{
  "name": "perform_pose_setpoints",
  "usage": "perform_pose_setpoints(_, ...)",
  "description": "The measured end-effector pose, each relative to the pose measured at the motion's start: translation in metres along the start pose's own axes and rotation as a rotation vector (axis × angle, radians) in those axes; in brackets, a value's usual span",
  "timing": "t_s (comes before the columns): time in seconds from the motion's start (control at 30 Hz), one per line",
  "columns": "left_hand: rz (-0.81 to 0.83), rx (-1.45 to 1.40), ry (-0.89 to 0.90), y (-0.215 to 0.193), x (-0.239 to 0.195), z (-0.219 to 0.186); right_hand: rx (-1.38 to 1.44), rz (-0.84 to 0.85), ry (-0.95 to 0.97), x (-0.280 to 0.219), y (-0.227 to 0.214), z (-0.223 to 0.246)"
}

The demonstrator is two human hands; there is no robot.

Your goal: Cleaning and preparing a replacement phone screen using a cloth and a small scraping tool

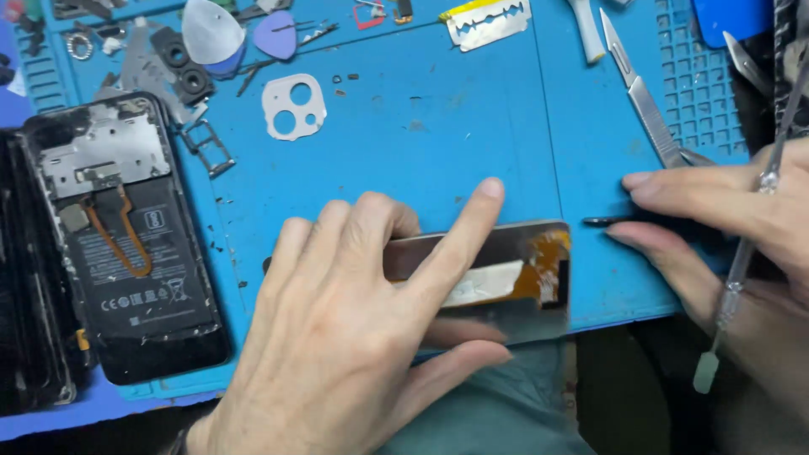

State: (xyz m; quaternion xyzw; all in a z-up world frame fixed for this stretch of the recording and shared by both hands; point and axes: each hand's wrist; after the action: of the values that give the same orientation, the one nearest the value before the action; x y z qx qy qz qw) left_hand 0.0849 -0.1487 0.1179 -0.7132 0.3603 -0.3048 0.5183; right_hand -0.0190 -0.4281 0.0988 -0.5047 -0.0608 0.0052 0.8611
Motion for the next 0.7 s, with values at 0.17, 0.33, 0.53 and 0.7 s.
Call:
perform_pose_setpoints(0.17,0.130,0.253,0.003,0.012,0.005,-0.011,0.061,-0.025,0.176,-0.002,0.011,-0.013)
perform_pose_setpoints(0.33,0.037,0.136,0.042,0.018,0.008,-0.001,0.040,0.129,0.078,-0.016,0.007,-0.051)
perform_pose_setpoints(0.53,0.005,0.115,0.046,0.027,0.005,0.010,0.232,-0.065,0.171,-0.063,0.071,-0.121)
perform_pose_setpoints(0.7,0.022,0.000,0.025,0.025,0.005,0.010,0.305,-0.037,0.256,-0.082,0.091,-0.157)
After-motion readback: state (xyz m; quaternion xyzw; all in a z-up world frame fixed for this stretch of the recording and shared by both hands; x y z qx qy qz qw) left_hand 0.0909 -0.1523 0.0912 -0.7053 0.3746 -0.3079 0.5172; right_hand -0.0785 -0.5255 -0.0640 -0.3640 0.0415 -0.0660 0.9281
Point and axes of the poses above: each hand's wrist, its own x-axis towards the middle knuckle, its own y-axis out of the palm, z = x × y, and after that the axes turned 7 degrees about x, right-handed
